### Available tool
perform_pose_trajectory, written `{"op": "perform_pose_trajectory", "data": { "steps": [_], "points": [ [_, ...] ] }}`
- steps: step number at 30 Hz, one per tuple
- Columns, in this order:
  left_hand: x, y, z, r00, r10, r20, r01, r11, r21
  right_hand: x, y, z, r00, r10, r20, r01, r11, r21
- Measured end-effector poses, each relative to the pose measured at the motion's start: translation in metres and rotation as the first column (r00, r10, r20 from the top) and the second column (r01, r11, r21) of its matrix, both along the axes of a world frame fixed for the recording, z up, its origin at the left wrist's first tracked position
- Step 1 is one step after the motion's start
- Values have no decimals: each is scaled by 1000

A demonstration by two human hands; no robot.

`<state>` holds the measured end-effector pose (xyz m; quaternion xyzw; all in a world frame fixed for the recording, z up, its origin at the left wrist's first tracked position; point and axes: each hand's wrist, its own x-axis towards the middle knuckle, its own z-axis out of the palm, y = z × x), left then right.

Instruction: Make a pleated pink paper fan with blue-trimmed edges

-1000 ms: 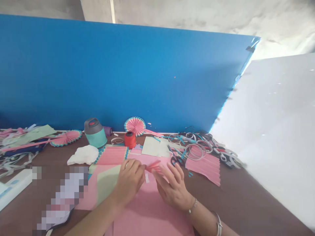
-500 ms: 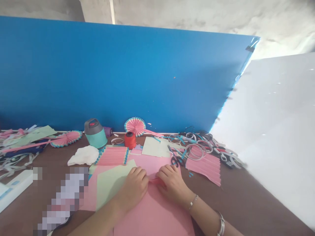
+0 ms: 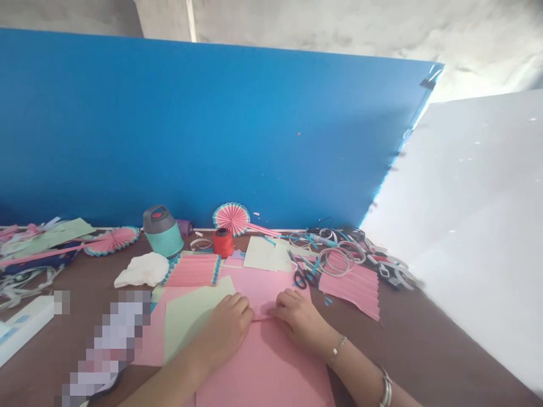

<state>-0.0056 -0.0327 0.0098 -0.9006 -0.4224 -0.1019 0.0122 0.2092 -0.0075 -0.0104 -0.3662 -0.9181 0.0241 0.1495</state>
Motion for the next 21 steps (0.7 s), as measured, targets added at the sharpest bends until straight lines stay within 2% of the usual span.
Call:
{"op": "perform_pose_trajectory", "data": {
  "steps": [4,9,15,21],
  "points": [
    [-6,2,5,991,90,96,-75,986,-148,2,1,0,998,-61,-10,60,995,-80],
    [-14,10,7,924,264,277,-153,918,-365,4,4,-1,989,-117,-95,105,987,-121],
    [-18,15,0,887,293,358,-143,909,-390,6,6,1,978,-140,-154,114,979,-168],
    [-21,18,-7,880,282,381,-126,914,-386,4,9,0,934,-163,-318,79,963,-259]
  ]
}}
